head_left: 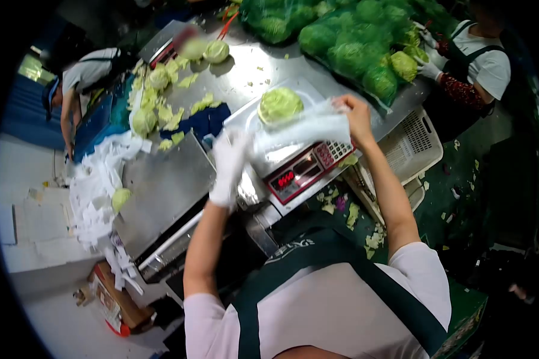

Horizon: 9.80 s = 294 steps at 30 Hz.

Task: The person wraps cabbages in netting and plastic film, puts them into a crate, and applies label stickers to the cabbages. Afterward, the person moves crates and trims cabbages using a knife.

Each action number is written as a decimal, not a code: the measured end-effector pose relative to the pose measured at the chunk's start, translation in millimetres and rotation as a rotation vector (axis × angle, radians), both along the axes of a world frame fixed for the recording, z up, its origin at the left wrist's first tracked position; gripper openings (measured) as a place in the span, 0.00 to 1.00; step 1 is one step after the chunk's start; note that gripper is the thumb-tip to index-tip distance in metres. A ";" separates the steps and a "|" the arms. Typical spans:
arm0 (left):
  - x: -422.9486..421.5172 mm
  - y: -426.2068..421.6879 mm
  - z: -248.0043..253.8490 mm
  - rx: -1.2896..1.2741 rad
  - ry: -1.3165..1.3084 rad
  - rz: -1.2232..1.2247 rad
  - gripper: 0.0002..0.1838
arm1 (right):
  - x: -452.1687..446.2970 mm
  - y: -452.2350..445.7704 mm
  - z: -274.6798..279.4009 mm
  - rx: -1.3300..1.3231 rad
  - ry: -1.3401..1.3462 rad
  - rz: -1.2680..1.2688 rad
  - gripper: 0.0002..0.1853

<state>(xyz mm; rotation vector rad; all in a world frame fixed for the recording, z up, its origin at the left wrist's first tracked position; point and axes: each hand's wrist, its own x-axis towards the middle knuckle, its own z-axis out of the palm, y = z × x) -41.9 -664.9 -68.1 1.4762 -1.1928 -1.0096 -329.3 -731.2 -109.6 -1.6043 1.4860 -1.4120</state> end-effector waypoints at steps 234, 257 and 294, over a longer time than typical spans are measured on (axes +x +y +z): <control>231.3 127.2 17.1 0.150 0.547 0.147 0.27 | 359.7 25.8 44.3 0.635 -0.273 1.192 0.36; 296.0 250.9 -21.9 -0.356 -1.230 -0.373 0.04 | 319.2 108.9 -5.6 -0.951 0.782 1.534 0.09; 202.7 298.3 35.6 0.262 -0.411 0.119 0.36 | 322.6 169.6 47.8 0.389 0.352 1.528 0.45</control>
